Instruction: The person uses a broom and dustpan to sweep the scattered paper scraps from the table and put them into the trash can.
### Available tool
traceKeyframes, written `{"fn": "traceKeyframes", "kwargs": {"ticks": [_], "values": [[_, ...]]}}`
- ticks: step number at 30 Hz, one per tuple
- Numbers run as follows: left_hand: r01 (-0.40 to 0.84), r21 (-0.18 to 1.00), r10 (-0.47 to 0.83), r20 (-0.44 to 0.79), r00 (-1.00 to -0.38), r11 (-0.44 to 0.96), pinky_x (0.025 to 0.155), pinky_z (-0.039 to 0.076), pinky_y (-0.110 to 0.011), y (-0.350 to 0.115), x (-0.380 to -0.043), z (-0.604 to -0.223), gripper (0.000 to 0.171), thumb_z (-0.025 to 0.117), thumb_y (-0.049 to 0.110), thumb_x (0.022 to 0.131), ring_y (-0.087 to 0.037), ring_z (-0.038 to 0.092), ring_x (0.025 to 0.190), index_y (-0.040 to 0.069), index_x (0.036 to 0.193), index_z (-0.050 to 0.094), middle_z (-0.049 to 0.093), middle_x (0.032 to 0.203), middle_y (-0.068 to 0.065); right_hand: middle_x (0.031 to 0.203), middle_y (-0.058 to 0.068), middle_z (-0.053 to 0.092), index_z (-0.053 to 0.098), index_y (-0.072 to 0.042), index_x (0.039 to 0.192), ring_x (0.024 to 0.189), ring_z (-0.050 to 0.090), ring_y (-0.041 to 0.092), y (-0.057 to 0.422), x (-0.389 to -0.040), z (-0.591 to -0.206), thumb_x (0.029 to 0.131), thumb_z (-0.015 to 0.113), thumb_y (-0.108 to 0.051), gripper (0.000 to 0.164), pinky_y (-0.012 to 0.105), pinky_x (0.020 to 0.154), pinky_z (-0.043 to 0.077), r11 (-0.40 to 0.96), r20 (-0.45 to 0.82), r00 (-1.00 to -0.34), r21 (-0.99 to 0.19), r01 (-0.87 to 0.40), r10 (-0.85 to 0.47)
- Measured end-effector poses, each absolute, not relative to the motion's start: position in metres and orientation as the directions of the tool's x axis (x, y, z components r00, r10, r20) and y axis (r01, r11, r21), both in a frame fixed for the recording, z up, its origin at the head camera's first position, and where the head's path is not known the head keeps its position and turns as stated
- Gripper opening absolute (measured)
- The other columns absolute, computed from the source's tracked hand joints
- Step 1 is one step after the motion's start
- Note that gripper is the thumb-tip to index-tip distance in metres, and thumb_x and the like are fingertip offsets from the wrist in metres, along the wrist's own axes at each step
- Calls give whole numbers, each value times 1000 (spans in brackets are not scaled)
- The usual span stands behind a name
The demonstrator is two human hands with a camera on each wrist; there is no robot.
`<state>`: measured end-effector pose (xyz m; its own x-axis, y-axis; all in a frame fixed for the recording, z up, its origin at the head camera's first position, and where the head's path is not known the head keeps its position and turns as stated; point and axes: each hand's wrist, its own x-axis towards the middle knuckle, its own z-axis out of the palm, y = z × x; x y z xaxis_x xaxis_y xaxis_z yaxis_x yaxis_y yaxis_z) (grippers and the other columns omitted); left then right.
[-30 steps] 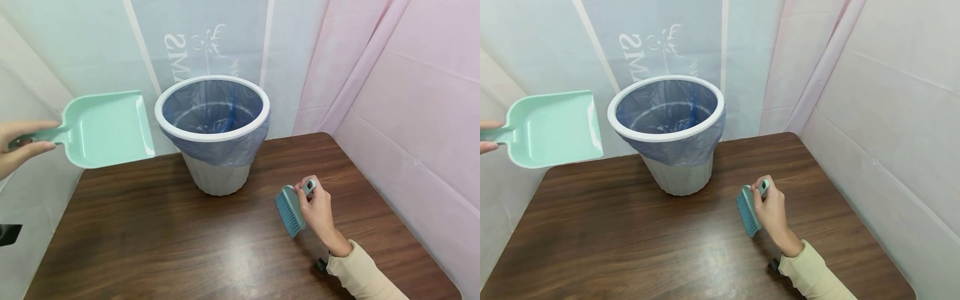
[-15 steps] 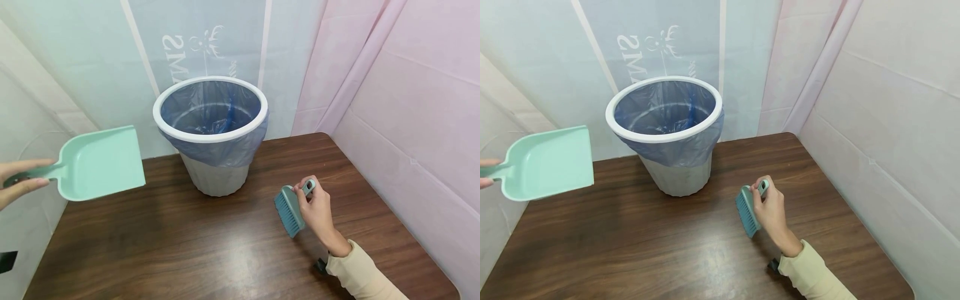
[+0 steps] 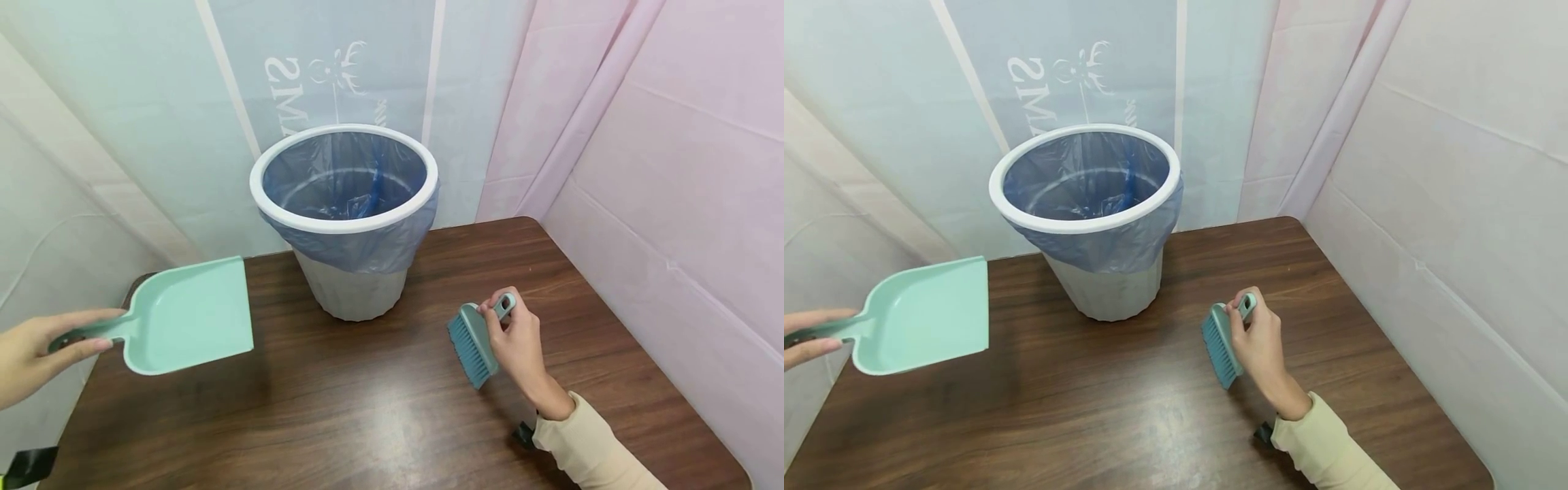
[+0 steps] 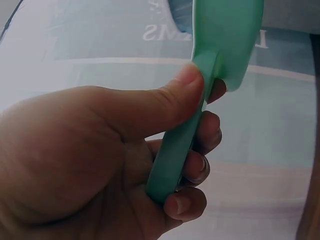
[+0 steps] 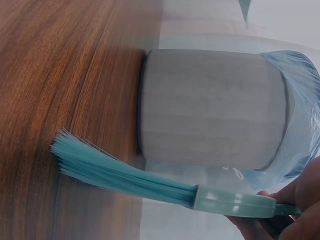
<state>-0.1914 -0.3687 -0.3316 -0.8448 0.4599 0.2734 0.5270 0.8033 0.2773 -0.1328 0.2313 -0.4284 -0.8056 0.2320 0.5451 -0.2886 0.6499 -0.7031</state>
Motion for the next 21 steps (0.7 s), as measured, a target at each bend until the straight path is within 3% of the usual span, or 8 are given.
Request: {"fn": "traceKeyframes", "kwargs": {"ticks": [1,2,8,12,21], "values": [[530,285,470,254,-845,799,66,33,4,-369,-191,-334,41,73,7,80,25,38,93,8,120,61,41,106,41,85,2,67,50,-8,90,80,67,15,231,-133,-429,89,59,2,13,15,56,50,649,545,-805,-705,-288,234],[531,291,477,239,-846,796,69,31,5,-367,-189,-336,43,72,8,81,25,37,96,10,122,60,41,108,40,85,2,67,50,-8,90,80,67,15,231,-132,-429,89,59,2,14,14,57,50,648,546,-804,-705,-288,236],[538,328,513,164,-842,777,75,28,5,-360,-180,-350,43,70,10,83,24,32,105,12,125,58,50,112,33,85,4,66,49,-7,90,81,67,20,231,-133,-429,89,58,2,13,14,59,51,641,545,-806,-708,-295,231],[530,370,525,122,-842,763,73,32,2,-352,-176,-358,43,70,11,84,22,37,105,16,125,58,55,113,27,85,3,65,49,-7,90,81,68,23,231,-132,-428,89,57,3,13,14,60,51,636,538,-809,-715,-290,237],[533,488,581,65,-812,691,76,46,-11,-330,-167,-382,38,64,13,89,11,46,110,15,126,57,60,120,9,85,3,66,50,-7,90,80,67,18,231,-132,-428,89,58,2,13,13,58,50,644,539,-809,-709,-286,234]]}}
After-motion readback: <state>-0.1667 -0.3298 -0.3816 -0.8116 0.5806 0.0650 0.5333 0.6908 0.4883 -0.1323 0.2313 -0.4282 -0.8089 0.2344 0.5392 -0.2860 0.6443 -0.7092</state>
